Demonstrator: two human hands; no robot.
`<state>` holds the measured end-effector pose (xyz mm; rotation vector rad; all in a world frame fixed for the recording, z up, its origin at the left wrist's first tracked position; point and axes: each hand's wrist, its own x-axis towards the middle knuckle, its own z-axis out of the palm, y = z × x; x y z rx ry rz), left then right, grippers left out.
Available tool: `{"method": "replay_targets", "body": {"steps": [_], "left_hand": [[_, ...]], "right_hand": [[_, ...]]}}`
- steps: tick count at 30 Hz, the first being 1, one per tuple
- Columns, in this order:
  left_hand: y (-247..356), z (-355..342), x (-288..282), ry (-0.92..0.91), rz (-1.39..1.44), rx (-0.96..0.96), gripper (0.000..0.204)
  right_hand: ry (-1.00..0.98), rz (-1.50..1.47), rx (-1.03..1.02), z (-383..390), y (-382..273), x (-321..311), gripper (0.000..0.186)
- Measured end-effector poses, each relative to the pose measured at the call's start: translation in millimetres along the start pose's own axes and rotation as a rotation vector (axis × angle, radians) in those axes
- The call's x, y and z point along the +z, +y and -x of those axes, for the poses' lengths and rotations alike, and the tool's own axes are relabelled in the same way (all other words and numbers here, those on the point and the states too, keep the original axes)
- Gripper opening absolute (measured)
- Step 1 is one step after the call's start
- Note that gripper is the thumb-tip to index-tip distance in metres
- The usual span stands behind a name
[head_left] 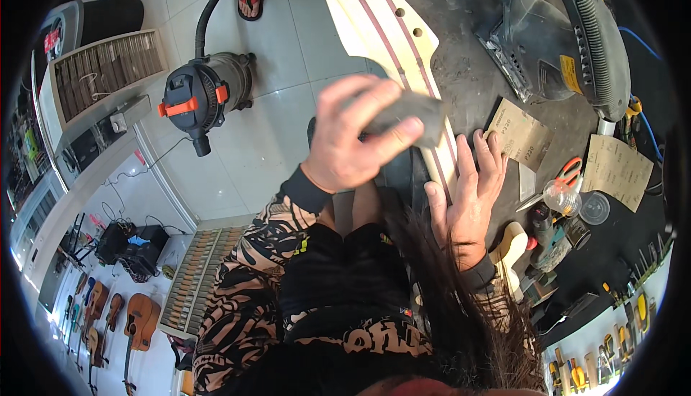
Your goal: The person sands the headstock and neck of a wooden guitar with a sanding block while another person assists with a vacuum hose to clear dust.
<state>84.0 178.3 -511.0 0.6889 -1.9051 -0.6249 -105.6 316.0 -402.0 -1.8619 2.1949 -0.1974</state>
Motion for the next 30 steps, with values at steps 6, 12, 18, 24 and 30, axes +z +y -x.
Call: {"method": "replay_targets", "body": {"steps": [6,12,18,24,30], "left_hand": [[-6,-1,0,0.142,-0.121,-0.027,0.054],[-16,-5,3,0.204,-0.149,-0.018,0.042],[-2,3,13,0.135,-0.043,-0.033,0.047],[6,6,28,0.28,0.025,-0.169,0.047],[-18,8,27,0.354,-0.036,-0.098,0.055]], "right_hand": [[-0.007,-0.026,-0.001,-2,-3,3,0.086],[-0.014,-0.011,0.0,0,-1,2,0.087],[-0.027,-0.015,0.002,-2,-2,1,0.085],[-0.026,0.005,-0.003,1,-1,5,0.081],[-0.019,0.013,-0.015,0,-2,4,0.08]]}}
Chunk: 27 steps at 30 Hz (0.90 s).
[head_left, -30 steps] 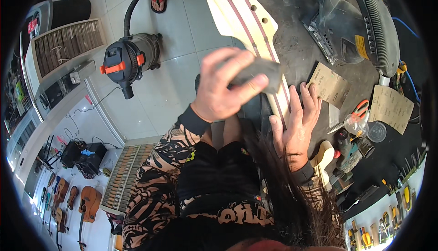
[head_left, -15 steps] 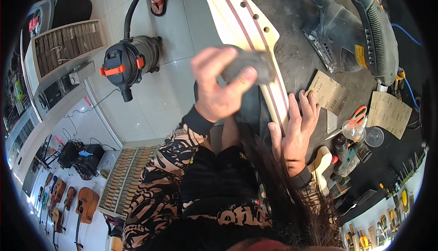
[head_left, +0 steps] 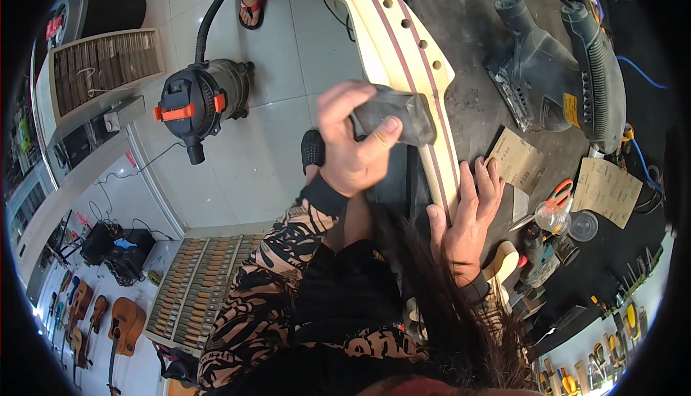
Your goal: The person sands the headstock and neck of a wooden guitar with a sanding block while another person assists with a vacuum hose to clear dust.
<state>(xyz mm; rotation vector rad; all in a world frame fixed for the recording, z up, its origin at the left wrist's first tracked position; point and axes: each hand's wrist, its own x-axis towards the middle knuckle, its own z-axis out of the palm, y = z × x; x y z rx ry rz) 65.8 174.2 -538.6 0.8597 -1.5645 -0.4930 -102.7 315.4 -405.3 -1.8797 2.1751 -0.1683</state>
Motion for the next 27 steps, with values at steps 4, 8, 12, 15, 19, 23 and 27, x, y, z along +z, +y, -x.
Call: {"method": "replay_targets", "body": {"steps": [4,8,12,15,19,23,27], "left_hand": [[4,8,5,-0.07,0.11,-0.036,0.057],[-3,11,10,0.052,0.096,-0.094,0.064],[6,8,6,-0.053,0.158,-0.057,0.056],[-6,1,-13,-0.075,0.002,-0.012,0.055],[31,-7,-16,-0.312,0.072,0.031,0.041],[14,-25,-36,-0.285,-0.089,0.05,0.046],[38,-34,-32,-0.471,-0.047,0.094,0.047]], "right_hand": [[-0.002,0.001,0.012,2,0,1,0.079],[0.008,-0.013,0.004,0,0,1,0.079],[-0.004,-0.003,0.008,0,3,0,0.08],[0.006,-0.015,-0.006,4,4,3,0.08],[0.008,-0.016,0.009,1,3,0,0.08],[-0.009,-0.025,0.025,-3,-5,-4,0.08],[-0.01,-0.033,0.039,-2,-4,-6,0.081]]}}
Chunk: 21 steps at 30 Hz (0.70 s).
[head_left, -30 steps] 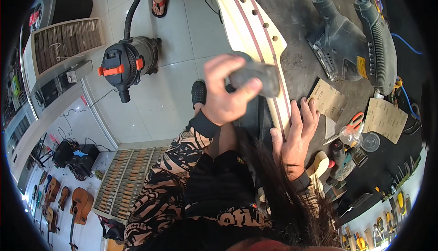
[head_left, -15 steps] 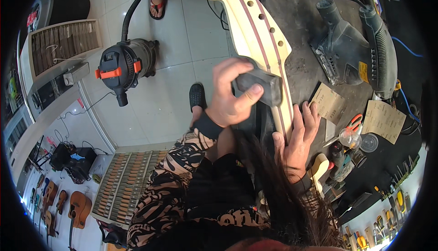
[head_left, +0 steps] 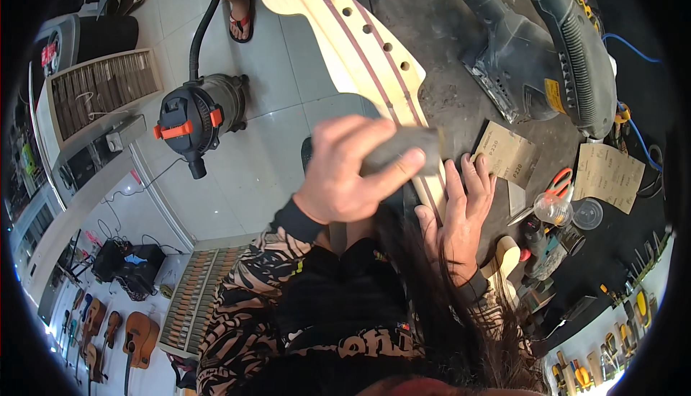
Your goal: The person sands the headstock and neck of a wooden guitar with a sanding block while another person assists with a vacuum hose to clear dust.
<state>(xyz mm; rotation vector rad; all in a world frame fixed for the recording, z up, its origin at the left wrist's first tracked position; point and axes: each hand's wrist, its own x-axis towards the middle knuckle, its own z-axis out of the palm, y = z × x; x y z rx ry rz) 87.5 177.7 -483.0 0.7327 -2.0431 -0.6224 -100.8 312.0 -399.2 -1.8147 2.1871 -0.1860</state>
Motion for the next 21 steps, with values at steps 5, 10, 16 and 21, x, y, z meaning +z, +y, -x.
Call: {"method": "replay_targets", "body": {"steps": [5,10,16,21], "left_hand": [[5,-1,-4,-0.029,-0.014,-0.025,0.049],[-4,-10,-11,0.031,-0.106,-0.024,0.052],[-10,-18,-20,-0.019,-0.167,0.018,0.049],[3,-9,-5,-0.034,-0.102,0.029,0.046]], "right_hand": [[0.005,-0.026,0.004,0,-1,0,0.085],[0.009,-0.034,0.015,0,-1,1,0.088],[0.019,-0.04,0.006,0,2,2,0.089],[0.02,-0.035,0.007,1,3,2,0.088]]}}
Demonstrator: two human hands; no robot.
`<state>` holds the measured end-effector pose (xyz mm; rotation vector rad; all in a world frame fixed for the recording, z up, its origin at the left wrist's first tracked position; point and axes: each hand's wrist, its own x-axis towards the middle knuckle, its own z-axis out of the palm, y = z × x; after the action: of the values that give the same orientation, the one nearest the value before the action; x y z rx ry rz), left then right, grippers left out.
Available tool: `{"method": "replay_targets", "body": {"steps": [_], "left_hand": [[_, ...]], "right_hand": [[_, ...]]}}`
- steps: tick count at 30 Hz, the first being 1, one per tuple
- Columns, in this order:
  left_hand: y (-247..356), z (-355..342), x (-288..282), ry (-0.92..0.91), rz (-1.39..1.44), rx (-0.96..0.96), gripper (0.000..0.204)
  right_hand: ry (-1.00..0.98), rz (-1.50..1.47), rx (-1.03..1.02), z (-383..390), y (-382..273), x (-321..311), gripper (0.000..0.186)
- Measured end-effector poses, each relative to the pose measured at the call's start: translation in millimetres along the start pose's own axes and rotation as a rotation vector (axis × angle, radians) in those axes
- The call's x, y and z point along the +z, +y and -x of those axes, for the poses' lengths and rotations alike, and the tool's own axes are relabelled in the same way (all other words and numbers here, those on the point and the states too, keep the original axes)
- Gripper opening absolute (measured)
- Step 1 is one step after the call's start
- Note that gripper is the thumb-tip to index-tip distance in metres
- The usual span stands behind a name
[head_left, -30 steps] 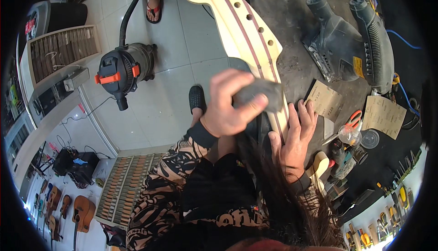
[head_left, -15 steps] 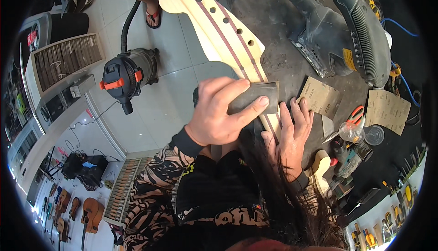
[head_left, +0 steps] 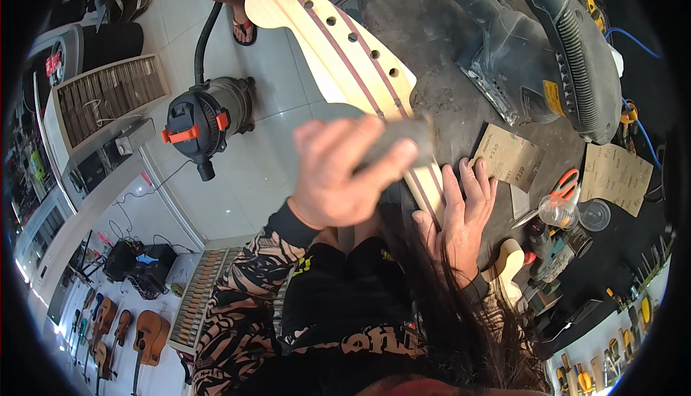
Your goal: The person sands the headstock and neck of a wooden guitar with a sanding block while another person assists with a vacuum hose to clear dust.
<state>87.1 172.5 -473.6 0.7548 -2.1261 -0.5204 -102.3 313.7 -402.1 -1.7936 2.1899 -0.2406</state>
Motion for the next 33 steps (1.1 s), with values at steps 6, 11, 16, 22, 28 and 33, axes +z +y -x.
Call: {"method": "replay_targets", "body": {"steps": [6,11,16,22,28,33], "left_hand": [[-4,0,1,0.024,-0.021,0.017,0.048],[10,8,11,0.071,0.04,-0.066,0.048],[-13,9,3,0.126,-0.088,-0.041,0.05],[-10,11,8,0.135,0.026,-0.053,0.055],[-2,32,31,0.118,0.189,-0.039,0.04],[5,33,40,0.223,0.218,-0.171,0.04]], "right_hand": [[-0.003,-0.006,-0.003,0,-1,-1,0.087],[-0.002,-0.009,-0.025,0,1,2,0.085],[-0.008,0.007,-0.009,2,2,1,0.083],[-0.017,0.031,-0.006,1,1,-1,0.081],[-0.007,0.046,-0.031,3,5,4,0.079],[-0.009,0.052,-0.035,1,2,2,0.077]]}}
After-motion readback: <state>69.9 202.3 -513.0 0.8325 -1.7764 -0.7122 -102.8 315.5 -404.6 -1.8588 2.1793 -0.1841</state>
